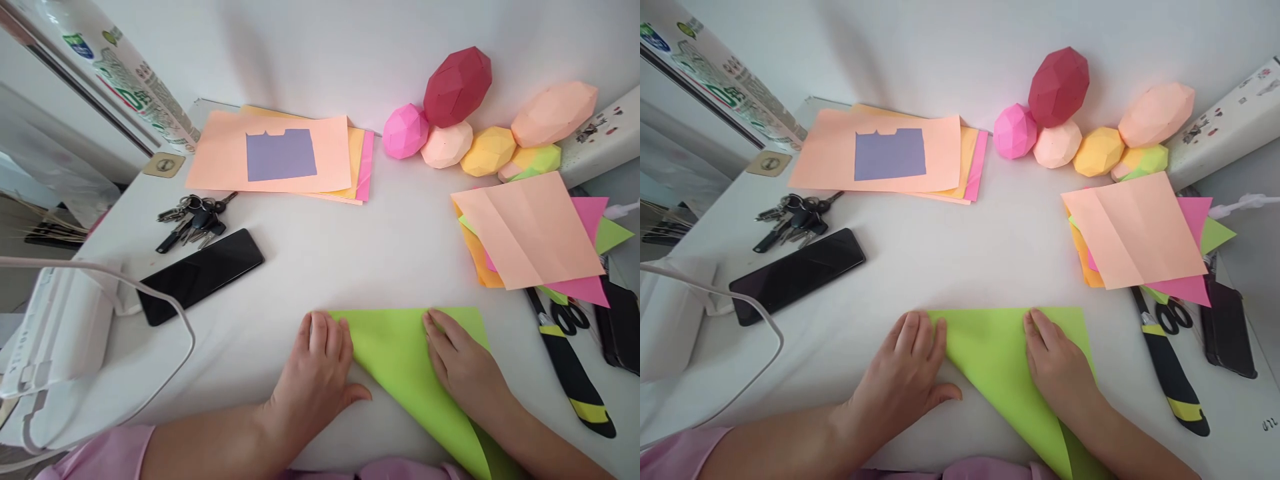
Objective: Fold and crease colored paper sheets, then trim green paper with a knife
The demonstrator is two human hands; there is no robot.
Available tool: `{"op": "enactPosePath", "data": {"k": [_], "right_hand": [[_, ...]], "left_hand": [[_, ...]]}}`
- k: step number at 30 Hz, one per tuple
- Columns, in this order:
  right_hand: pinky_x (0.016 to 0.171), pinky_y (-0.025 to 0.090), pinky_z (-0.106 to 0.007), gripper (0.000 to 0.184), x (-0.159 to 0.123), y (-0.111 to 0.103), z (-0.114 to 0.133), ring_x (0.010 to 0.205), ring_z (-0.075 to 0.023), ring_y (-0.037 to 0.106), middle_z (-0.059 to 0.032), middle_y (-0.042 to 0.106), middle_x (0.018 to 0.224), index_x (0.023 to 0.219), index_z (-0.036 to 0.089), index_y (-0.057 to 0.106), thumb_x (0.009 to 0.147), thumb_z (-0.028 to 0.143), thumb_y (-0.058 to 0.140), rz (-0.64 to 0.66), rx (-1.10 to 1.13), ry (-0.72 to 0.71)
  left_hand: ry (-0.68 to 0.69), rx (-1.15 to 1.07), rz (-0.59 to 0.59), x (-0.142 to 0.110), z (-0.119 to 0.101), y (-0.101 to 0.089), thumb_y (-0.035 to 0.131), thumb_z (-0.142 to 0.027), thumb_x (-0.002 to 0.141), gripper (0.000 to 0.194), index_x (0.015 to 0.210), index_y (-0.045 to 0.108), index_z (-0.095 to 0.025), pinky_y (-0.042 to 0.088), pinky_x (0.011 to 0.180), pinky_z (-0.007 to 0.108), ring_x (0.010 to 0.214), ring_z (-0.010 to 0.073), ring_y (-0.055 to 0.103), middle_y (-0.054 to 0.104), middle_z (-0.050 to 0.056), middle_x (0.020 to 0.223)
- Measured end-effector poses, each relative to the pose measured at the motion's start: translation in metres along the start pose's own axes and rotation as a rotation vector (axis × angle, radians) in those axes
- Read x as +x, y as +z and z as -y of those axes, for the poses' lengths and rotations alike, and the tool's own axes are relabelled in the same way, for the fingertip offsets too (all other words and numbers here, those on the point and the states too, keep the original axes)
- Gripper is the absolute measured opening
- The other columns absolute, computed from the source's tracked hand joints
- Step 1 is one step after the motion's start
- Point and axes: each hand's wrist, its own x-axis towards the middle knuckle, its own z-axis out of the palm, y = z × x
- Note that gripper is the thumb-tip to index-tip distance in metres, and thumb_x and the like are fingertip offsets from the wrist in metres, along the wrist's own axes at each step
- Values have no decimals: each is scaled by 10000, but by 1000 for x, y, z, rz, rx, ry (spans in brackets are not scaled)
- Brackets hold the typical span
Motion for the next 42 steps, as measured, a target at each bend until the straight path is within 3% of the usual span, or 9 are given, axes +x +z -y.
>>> {"op": "enactPosePath", "data": {"k": [6, 16, 21, 26, 33, 37, 42], "right_hand": [[692, 597, -295, 384, 1, 1, 2, 911, -215, 653, -171, 616, 1119, 1282, 83, 481, 905, 46, 424, -16, -24, -18], [671, 572, -306, 388, -3, 11, 5, 929, -227, 610, -173, 594, 1117, 1226, 75, 520, 875, 13, 368, -17, -39, 13], [662, 569, -312, 389, -4, 11, 5, 937, -228, 602, -175, 580, 1139, 1210, 84, 533, 880, 10, 340, 84, -78, 33], [644, 576, -317, 400, -3, 10, 6, 939, -240, 593, -192, 563, 1142, 1214, 62, 545, 877, 13, 336, 135, -83, 28], [564, 543, -282, 406, -3, 11, 7, 878, -220, 587, -183, 563, 1105, 1197, 60, 551, 861, -6, 334, 145, -79, 36], [545, 526, -272, 388, -2, 10, 7, 840, -204, 589, -185, 566, 1097, 1176, 38, 551, 856, -9, 336, 127, -92, 32], [509, 485, -264, 400, 0, 11, 8, 784, -191, 578, -168, 579, 1062, 1154, 68, 554, 842, -26, 322, 140, -88, 43]], "left_hand": [[-23, -36, -9, -16, -8, 6, 473, -929, 522, 1157, 1249, 606, -39, 361, 1022, 529, 1192, 451, 518, 564, 302, 1270], [-56, -111, 255, -24, -7, 6, 443, -947, 517, 1221, 1386, 444, -88, 130, 1109, 614, 1383, 480, 238, 342, 302, 1452], [-9, -139, 141, -29, 4, 11, 470, -916, 561, 1153, 1374, 478, -98, 213, 1100, 581, 1382, 456, 265, 341, 292, 1458], [-3, -99, -2, -28, 10, 15, 484, -841, 673, 1048, 1313, 533, -13, 274, 1100, 518, 1348, 429, 357, 377, 314, 1427], [-12, -6, -37, -28, 9, 17, 521, -753, 745, 957, 1314, 519, 15, 303, 1072, 552, 1328, 439, 382, 388, 313, 1423], [-68, 12, -65, -22, 20, 18, 447, -718, 817, 907, 1239, 560, 78, 340, 1037, 563, 1287, 454, 427, 469, 339, 1350], [-106, -13, -159, -11, 34, 13, 319, -615, 924, 710, 1127, 661, -26, 389, 1010, 553, 1256, 406, 477, 547, 270, 1308]]}}
